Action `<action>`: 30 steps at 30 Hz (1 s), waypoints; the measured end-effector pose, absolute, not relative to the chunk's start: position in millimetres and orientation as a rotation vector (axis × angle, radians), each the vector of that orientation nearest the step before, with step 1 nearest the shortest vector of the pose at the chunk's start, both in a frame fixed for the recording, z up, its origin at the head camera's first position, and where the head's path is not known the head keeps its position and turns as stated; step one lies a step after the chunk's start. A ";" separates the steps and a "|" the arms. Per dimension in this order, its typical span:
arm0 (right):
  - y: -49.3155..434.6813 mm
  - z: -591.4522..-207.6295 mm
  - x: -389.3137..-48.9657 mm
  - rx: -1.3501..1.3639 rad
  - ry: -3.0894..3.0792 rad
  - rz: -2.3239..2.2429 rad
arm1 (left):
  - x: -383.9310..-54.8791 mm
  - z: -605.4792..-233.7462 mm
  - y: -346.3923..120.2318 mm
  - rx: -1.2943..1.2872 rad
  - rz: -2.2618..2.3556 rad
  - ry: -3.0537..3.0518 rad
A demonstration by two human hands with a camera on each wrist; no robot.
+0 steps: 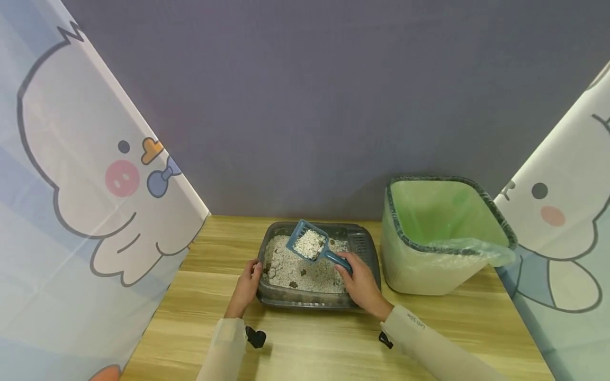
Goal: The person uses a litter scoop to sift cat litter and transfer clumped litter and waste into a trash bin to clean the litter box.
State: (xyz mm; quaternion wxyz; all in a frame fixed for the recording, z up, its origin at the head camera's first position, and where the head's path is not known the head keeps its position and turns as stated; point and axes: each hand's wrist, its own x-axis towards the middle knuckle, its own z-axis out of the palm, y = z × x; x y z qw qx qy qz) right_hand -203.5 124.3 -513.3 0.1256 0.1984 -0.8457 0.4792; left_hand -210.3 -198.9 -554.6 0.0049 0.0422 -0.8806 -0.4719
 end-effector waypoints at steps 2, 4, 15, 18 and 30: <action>124.2 -513.0 -204.0 0.560 -2.466 1.406 | -210.4 -554.8 -198.9 0.109 -1.465 -2.747; 124.4 -512.6 -204.9 0.545 -2.466 1.432 | -210.7 -555.1 -198.6 0.071 -1.439 -2.730; 128.6 -505.4 -206.4 0.590 -2.512 1.413 | -214.2 -557.8 -200.5 0.156 -1.481 -2.755; 129.5 -502.5 -205.7 0.588 -2.530 1.413 | -213.3 -557.1 -199.5 0.177 -1.491 -2.765; 130.3 -500.7 -204.8 0.605 -2.443 1.351 | -212.2 -556.0 -199.1 0.169 -1.510 -2.763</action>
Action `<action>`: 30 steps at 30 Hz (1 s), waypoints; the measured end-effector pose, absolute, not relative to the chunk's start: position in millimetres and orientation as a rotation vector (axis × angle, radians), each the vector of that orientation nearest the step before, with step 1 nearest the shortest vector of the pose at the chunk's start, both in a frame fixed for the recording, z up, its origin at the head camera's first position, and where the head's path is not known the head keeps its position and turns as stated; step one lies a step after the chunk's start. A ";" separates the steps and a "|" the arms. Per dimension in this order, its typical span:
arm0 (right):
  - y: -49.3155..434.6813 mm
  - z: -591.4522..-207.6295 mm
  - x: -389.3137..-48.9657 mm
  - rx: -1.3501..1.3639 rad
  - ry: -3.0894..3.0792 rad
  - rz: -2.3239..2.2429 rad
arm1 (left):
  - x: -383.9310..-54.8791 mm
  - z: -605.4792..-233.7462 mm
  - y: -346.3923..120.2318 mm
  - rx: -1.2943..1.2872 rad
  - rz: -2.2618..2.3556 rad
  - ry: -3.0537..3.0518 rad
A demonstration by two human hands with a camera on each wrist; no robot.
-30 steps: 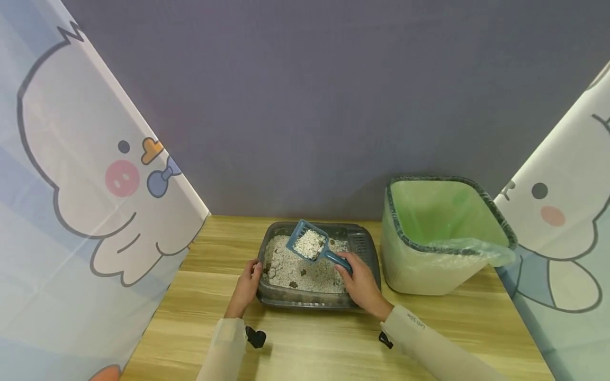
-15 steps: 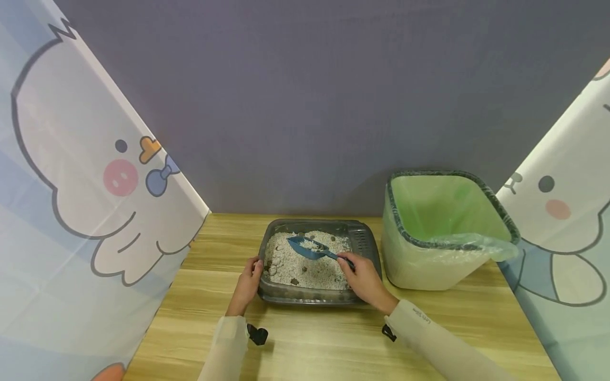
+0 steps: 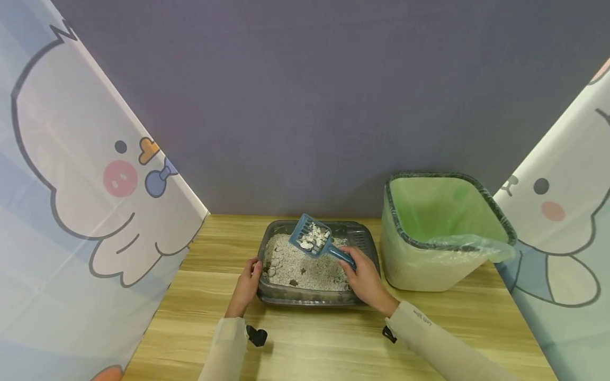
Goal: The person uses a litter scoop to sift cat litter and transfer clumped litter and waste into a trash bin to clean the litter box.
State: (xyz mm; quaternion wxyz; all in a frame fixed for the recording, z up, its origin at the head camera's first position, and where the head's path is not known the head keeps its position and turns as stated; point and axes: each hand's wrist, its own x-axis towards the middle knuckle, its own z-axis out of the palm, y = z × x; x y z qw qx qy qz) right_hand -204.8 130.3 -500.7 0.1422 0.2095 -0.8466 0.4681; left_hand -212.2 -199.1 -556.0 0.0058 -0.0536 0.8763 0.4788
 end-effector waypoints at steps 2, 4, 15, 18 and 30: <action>130.2 -500.1 -204.9 0.590 -2.447 1.350 | -212.4 -556.4 -199.6 -0.172 1.505 2.736; 129.9 -498.9 -204.5 0.570 -2.457 1.346 | -212.3 -556.9 -199.8 -0.168 1.508 2.733; 130.0 -487.3 -199.1 0.580 -2.577 1.356 | -208.8 -557.8 -199.1 -0.172 1.513 2.729; 132.0 -482.2 -198.3 0.591 -2.598 1.354 | -208.4 -558.0 -198.8 -0.169 1.507 2.725; 147.3 -397.5 -185.3 0.661 -2.559 1.188 | -210.0 -553.7 -202.1 -0.141 1.485 2.756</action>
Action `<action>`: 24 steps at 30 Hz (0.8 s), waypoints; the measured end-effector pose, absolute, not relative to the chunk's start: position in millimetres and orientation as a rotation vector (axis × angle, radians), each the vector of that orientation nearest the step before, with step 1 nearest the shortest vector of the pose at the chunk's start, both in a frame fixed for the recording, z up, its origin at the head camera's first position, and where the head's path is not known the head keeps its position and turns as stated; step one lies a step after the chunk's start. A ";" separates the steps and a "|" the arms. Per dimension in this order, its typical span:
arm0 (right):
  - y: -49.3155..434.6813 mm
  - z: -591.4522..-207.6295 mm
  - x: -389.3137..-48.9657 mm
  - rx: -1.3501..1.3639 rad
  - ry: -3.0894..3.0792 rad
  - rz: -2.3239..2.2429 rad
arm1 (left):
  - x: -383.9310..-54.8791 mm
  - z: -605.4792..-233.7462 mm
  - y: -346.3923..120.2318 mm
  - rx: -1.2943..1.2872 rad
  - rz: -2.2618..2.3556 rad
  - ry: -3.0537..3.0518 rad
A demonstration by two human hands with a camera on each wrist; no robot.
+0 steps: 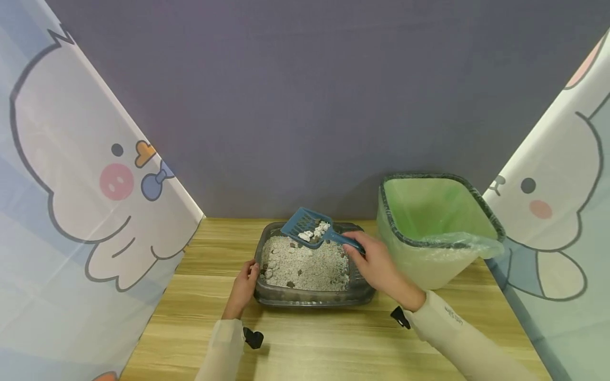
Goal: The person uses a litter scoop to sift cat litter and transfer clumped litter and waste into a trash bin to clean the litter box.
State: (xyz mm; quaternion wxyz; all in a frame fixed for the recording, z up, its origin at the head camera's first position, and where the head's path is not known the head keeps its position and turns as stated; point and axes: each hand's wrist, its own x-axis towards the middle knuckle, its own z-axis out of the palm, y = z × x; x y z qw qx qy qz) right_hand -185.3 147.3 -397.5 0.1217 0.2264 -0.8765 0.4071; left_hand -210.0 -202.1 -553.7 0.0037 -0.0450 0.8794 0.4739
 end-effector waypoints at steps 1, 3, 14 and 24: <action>150.7 -390.4 -185.3 0.663 -2.558 1.169 | -210.6 -553.5 -202.2 -0.145 1.486 2.759; 157.7 -378.2 -186.9 0.676 -2.540 1.117 | -211.7 -553.3 -203.3 -0.156 1.479 2.763; 215.3 -327.8 -189.0 0.506 -2.606 0.951 | -215.8 -556.9 -207.2 -0.144 1.462 2.765; 298.2 -310.4 -171.6 0.224 -2.567 0.752 | -212.5 -561.4 -208.0 -0.123 1.442 2.773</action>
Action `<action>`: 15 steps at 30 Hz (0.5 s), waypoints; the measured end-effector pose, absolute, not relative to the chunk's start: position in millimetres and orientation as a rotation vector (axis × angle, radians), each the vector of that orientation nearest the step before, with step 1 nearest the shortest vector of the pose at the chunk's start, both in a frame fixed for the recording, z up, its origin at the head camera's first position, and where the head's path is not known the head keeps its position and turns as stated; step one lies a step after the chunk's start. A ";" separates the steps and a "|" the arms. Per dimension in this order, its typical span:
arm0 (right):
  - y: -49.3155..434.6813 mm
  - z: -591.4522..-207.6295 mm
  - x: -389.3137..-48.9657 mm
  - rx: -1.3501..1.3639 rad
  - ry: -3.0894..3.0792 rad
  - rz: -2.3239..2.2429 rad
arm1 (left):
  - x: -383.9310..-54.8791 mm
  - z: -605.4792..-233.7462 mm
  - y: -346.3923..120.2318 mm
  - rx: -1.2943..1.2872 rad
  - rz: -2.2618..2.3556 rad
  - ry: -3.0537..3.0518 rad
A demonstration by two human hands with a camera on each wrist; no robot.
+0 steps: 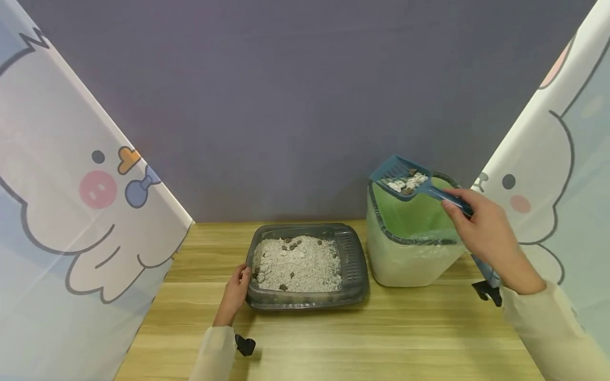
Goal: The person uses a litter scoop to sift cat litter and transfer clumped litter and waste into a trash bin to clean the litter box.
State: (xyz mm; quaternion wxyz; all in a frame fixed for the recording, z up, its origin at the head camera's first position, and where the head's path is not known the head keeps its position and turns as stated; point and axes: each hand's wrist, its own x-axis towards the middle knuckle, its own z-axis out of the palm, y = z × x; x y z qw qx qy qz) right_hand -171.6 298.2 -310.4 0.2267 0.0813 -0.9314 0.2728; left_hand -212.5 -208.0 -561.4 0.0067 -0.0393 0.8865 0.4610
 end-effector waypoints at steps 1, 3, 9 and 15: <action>306.6 -311.4 -171.4 0.206 -2.588 0.741 | -212.0 -561.6 -208.8 -0.122 1.436 2.780; 320.7 -315.1 -173.1 0.189 -2.621 0.722 | -211.2 -561.9 -210.4 -0.125 1.429 2.783; 344.7 -331.8 -186.5 0.248 -2.636 0.631 | -211.5 -562.0 -214.5 -0.123 1.427 2.782; 357.9 -334.8 -190.0 0.310 -2.583 0.497 | -212.1 -563.1 -210.9 -0.106 1.424 2.778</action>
